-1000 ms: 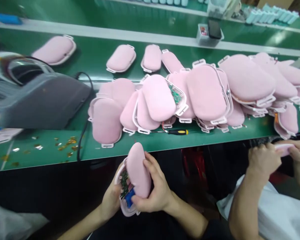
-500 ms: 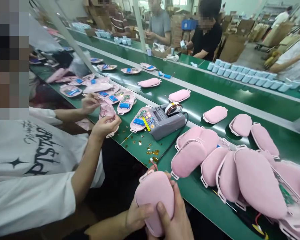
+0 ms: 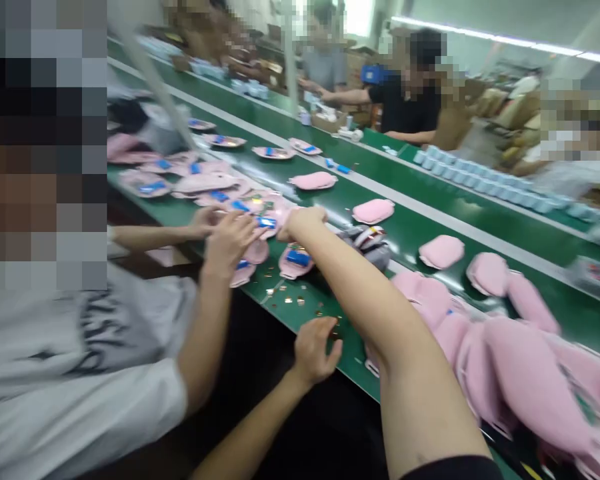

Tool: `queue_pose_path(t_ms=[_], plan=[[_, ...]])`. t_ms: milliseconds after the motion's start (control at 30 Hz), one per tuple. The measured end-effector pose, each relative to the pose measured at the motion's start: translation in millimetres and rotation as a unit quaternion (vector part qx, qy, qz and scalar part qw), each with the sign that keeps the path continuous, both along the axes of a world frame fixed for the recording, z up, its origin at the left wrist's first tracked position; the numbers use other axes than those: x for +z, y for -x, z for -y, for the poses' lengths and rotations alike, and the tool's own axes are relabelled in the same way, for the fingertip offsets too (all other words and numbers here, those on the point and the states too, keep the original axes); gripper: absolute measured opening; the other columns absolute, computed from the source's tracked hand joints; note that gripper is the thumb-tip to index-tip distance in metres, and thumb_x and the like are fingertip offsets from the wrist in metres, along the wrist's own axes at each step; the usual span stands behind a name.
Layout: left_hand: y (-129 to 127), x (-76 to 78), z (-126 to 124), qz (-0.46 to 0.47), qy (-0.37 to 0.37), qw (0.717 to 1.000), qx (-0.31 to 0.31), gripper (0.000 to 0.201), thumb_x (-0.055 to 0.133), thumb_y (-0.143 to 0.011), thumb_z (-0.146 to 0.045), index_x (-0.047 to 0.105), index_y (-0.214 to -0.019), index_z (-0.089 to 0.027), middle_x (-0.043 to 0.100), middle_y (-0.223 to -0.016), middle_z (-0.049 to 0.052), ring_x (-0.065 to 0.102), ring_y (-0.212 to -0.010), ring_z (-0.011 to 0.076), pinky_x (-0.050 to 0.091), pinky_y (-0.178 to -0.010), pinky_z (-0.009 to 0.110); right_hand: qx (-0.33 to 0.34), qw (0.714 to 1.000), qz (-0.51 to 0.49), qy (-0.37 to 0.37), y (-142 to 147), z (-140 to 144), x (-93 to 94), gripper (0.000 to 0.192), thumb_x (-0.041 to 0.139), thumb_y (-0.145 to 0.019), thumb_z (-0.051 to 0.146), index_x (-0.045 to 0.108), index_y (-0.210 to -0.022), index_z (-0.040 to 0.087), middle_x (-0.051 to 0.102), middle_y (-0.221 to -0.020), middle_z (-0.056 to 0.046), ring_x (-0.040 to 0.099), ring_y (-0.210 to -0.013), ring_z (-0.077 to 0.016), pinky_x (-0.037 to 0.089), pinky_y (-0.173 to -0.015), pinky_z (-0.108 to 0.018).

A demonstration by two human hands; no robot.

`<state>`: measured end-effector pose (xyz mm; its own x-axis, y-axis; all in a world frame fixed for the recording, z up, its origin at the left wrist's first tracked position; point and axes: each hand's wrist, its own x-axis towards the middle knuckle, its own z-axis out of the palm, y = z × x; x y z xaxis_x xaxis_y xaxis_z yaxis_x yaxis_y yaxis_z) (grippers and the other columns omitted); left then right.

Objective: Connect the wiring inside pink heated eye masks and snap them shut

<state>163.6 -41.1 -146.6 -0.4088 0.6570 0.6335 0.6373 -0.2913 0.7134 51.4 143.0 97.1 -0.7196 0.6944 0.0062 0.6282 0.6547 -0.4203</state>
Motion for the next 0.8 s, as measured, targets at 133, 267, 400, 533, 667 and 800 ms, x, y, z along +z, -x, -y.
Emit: queue_pose_path(t_ms=[133, 267, 400, 533, 667, 800], plan=[[-11, 0.5, -9, -0.116, 0.013, 0.991, 0.069, 0.037, 0.055, -0.100, -0.034, 0.067, -0.131, -0.017, 0.081, -0.109, 0.015, 0.078, -0.097, 0.0303, 0.061, -0.079, 0.041, 0.002, 0.991, 0.135, 0.015, 43, 1, -20.8, 0.042, 0.089, -0.090, 0.039, 0.077, -0.117, 0.010, 0.080, -0.124, -0.021, 0.077, -0.122, -0.0356, 0.063, -0.104, -0.060], [3, 17.7, 6, -0.127, 0.056, 0.987, 0.078, 0.032, 0.056, -0.103, -0.031, 0.067, -0.130, -0.018, 0.079, -0.111, 0.015, 0.076, -0.098, 0.0305, 0.059, -0.082, 0.042, 0.014, 0.990, 0.136, -0.018, 9, 18, -13.5, 0.061, 0.078, -0.097, 0.054, 0.067, -0.143, 0.016, 0.067, -0.150, -0.024, 0.064, -0.141, -0.0425, 0.051, -0.115, -0.067], [10, 29.7, 10, -0.074, 0.072, 0.995, 0.009, 0.030, 0.063, -0.104, -0.026, 0.065, -0.133, -0.018, 0.074, -0.124, 0.018, 0.070, -0.114, 0.0356, 0.055, -0.100, 0.051, 0.042, 0.982, -0.045, -0.180, -125, 43, -36.1, 0.048, 0.054, -0.112, 0.047, 0.057, -0.154, 0.023, 0.074, -0.138, -0.012, 0.069, -0.127, -0.0301, 0.054, -0.106, -0.046], [-21, 38.8, -5, -0.103, 0.066, 0.983, -0.138, 0.046, 0.070, -0.102, -0.037, 0.061, -0.144, -0.021, 0.073, -0.133, 0.017, 0.069, -0.120, 0.0366, 0.054, -0.105, 0.052, 0.041, 0.948, -0.177, -0.262, -300, 97, -93.9, 0.013, 0.060, -0.108, 0.025, 0.072, -0.109, 0.021, 0.077, -0.085, -0.002, 0.066, -0.076, -0.0175, 0.050, -0.073, -0.033], [-70, 49.5, -28, -0.241, 0.137, 0.950, -0.142, 0.091, 0.085, -0.087, -0.056, 0.052, -0.157, -0.007, 0.051, -0.157, 0.038, 0.060, -0.131, 0.0565, 0.056, -0.100, 0.066, -0.025, 0.948, -0.169, -0.270, -404, 151, -137.7, 0.014, 0.065, -0.102, 0.013, 0.072, -0.111, 0.021, 0.081, -0.088, -0.004, 0.066, -0.073, -0.0178, 0.050, -0.069, -0.035], [-87, 46.8, -47, -0.242, 0.144, 0.957, -0.069, 0.071, 0.080, -0.089, -0.031, 0.058, -0.151, -0.005, 0.051, -0.152, 0.038, 0.064, -0.122, 0.0530, 0.059, -0.096, 0.065, -0.061, 0.948, -0.178, -0.257, -426, 179, -152.2, 0.016, 0.064, -0.100, 0.012, 0.072, -0.110, 0.022, 0.081, -0.087, -0.003, 0.064, -0.071, -0.0173, 0.050, -0.066, -0.035]])
